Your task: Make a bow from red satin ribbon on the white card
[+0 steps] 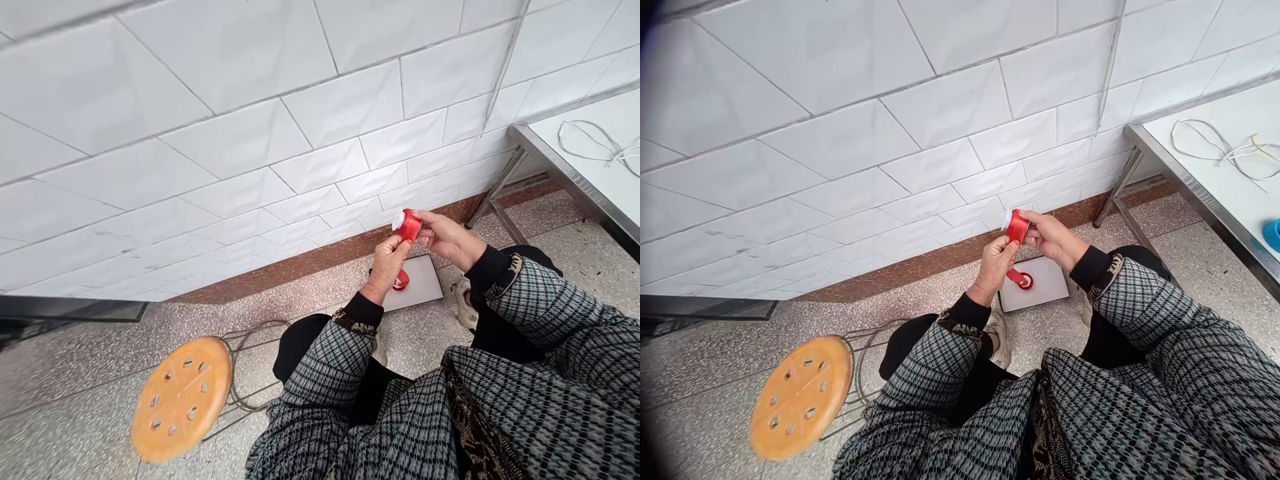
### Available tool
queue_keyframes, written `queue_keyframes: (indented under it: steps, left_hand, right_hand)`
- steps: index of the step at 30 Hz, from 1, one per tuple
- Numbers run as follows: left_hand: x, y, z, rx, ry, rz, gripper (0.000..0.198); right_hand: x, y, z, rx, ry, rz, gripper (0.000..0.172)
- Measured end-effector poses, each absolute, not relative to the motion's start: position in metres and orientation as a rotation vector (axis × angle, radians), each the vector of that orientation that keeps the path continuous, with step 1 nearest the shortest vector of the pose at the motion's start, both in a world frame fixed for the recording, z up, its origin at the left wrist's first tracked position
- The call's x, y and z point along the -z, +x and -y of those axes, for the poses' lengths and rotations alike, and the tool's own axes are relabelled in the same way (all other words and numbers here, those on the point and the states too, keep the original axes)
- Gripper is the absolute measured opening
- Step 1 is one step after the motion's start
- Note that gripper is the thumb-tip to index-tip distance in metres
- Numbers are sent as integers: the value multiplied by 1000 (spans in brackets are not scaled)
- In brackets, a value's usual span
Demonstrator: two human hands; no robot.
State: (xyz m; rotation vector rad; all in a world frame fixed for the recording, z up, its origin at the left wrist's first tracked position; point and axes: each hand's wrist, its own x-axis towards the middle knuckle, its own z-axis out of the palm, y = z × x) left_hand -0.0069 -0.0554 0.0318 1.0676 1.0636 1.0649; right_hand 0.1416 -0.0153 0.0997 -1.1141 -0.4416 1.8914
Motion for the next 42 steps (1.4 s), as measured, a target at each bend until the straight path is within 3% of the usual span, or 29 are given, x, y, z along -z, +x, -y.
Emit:
queue_keyframes:
  steps: [10,17,23,29,35,42]
  left_hand:
    - [-41,-7,55,-1232,1337,-1243,42]
    - [-23,1,47,-1117,1017,-1108,43]
    - [-28,-7,31,-1065,1161,-871,78]
    - [-24,-6,32,-1044,1153,-804,70]
    - [-29,17,40,-1095,881,-851,60]
    - [-23,25,38,-1083,1031,-1039,47]
  right_hand:
    - [-103,145,22,-1868,-1112,386,13]
    - [-104,153,21,-1918,-1107,319,11]
    - [-111,167,25,-2134,-1101,282,9]
    - [-104,178,34,-2223,-1050,278,13]
    - [-98,163,46,-1895,-1003,556,31]
    - [-102,167,32,-1678,-1056,488,32]
